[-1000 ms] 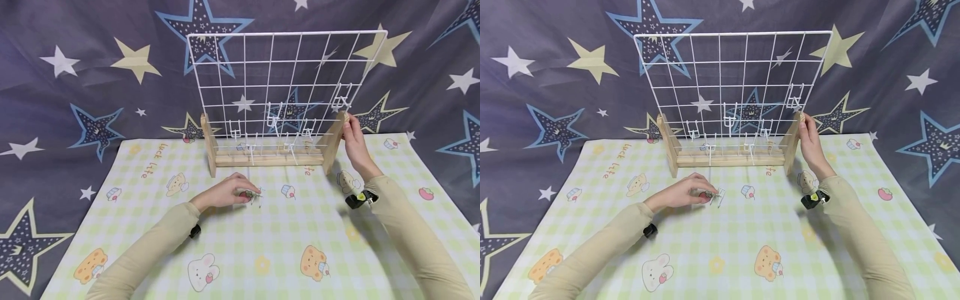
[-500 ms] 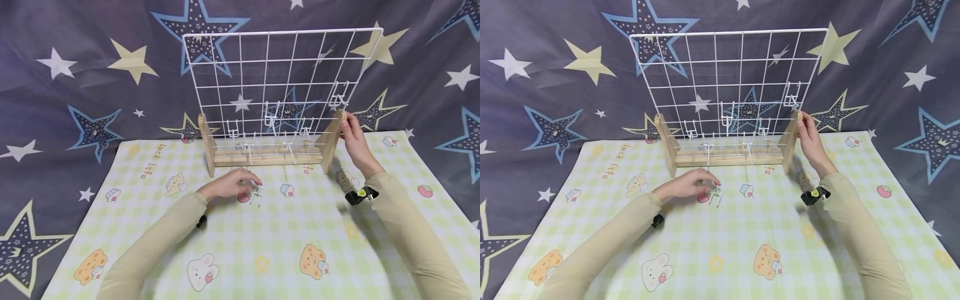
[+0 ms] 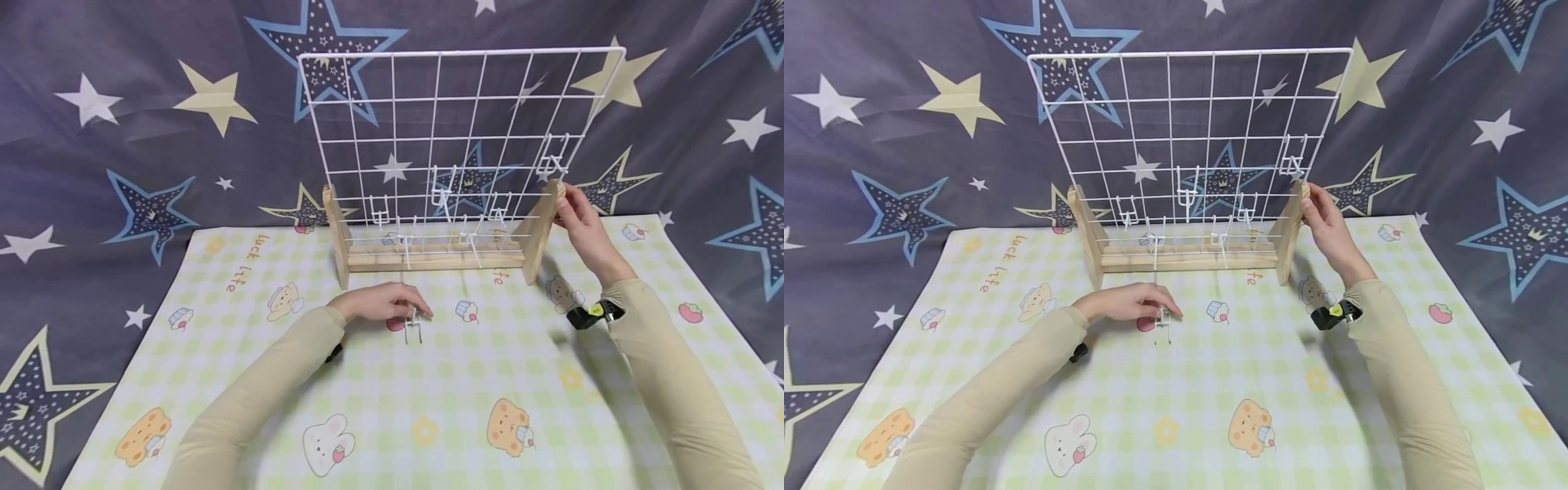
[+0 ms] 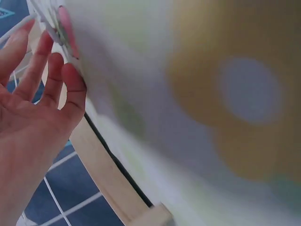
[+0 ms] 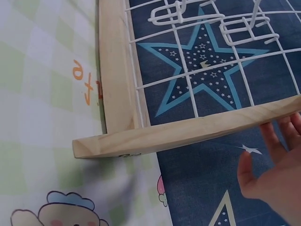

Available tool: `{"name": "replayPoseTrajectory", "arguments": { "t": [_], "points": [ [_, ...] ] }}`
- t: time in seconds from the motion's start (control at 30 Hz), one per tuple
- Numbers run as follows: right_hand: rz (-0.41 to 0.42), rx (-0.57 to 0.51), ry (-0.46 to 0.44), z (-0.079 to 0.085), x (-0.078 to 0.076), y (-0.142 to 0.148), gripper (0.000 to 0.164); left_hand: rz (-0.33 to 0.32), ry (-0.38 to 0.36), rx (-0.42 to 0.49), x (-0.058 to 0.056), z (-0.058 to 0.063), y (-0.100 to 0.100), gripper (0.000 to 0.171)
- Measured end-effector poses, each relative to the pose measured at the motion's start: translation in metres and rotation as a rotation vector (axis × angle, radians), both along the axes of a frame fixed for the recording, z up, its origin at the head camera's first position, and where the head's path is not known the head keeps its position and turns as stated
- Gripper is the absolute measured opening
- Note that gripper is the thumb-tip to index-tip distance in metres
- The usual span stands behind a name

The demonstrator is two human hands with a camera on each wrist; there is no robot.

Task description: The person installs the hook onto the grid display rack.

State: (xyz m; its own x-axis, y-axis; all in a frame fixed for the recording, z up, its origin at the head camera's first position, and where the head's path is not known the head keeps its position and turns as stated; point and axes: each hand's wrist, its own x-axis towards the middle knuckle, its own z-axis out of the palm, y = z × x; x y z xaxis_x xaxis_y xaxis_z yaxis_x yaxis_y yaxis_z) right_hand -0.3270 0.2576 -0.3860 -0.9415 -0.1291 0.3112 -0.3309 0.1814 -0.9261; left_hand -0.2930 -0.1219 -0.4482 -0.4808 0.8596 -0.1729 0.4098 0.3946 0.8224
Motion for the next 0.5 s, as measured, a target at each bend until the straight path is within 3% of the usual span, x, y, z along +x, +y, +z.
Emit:
{"name": "replayPoseTrajectory", "arguments": {
  "t": [0.13, 0.3, 0.5],
  "points": [
    [0.008, -0.014, -0.022, 0.002, 0.000, 0.001, 0.049, -0.005, 0.007, -0.014, 0.004, -0.001, -0.012, 0.024],
    [0.028, -0.058, -0.050, 0.002, 0.000, 0.001, 0.046, -0.015, 0.113, -0.059, 0.008, 0.006, -0.027, 0.020],
    [0.037, -0.082, -0.067, 0.002, 0.000, 0.001, 0.046, -0.006, 0.034, -0.059, 0.011, 0.009, -0.032, 0.015]
  ]
}}
